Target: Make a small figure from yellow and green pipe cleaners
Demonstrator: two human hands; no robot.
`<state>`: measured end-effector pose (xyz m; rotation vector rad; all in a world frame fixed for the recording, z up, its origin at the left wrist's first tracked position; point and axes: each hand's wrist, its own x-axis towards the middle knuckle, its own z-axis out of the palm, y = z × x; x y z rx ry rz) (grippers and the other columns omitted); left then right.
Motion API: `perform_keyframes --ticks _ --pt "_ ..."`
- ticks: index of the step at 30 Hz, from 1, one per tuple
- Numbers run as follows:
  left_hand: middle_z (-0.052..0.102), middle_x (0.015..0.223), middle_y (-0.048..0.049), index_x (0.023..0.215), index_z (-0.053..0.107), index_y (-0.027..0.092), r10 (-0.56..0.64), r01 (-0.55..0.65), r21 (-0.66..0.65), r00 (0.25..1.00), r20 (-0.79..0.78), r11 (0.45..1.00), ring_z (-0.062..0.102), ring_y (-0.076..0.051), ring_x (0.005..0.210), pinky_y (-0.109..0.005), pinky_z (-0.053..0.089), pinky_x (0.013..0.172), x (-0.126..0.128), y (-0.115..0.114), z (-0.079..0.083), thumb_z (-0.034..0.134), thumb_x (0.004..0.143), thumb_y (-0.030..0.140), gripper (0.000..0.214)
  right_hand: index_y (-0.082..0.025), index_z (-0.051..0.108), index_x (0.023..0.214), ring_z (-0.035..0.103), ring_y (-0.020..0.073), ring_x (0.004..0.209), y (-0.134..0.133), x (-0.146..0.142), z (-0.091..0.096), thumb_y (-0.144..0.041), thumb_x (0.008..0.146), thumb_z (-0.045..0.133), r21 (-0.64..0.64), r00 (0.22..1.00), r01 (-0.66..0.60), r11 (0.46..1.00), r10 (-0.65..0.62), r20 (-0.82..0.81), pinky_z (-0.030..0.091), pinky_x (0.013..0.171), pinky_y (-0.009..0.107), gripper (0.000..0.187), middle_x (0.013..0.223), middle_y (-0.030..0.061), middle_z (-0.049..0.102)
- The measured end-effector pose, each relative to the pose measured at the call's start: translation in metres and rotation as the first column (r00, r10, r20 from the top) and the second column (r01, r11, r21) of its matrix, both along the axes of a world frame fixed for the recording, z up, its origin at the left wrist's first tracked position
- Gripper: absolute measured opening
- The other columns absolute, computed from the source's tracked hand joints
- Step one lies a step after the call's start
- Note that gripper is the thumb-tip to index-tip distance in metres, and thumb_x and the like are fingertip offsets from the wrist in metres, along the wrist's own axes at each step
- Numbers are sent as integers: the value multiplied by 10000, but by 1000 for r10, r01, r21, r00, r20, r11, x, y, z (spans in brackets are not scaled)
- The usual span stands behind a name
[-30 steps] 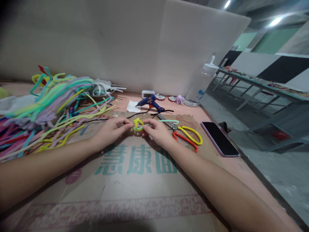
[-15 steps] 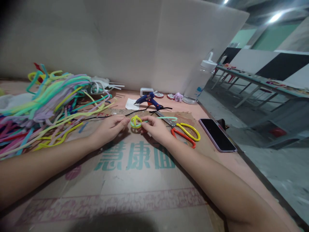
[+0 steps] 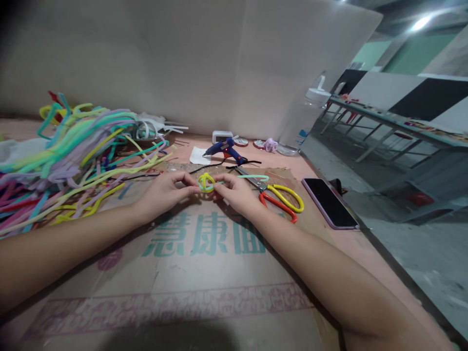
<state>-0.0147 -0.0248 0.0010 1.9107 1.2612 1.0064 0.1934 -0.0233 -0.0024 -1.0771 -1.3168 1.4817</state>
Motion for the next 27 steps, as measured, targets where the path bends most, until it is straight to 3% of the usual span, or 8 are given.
perform_keyframes --ticks 7,17,21,27 --pt "767 932 -40 900 751 207 -53 60 93 996 -71 994 682 -201 863 -311 505 815 0 -3 4 590 893 431 276 -198 686 917 622 90 601 -1 -2 2 -302 720 785 -15 1000 6 1000 -6 -25 519 621 217 244 683 -27 688" --pt "760 1015 -60 944 761 197 -20 33 132 995 -101 991 677 -228 950 -342 500 889 0 0 3 510 849 328 298 -208 684 917 616 91 596 -3 -2 3 -296 704 796 -57 999 8 998 -11 -45 510 597 210 256 713 -19 704" --pt "725 881 -57 831 731 188 -27 49 160 990 -137 986 648 -216 855 -337 479 813 1 1 4 560 867 423 292 -213 683 943 616 90 598 -2 -1 3 -296 726 781 -45 999 -8 999 6 -46 513 612 218 252 710 -27 698" --pt "607 879 -60 628 583 174 -73 104 269 990 -121 957 590 -200 889 -338 442 847 0 0 7 441 918 357 371 -203 680 928 624 97 598 -1 -1 2 -300 730 780 7 1000 -2 1000 2 -15 528 624 231 242 697 -27 697"
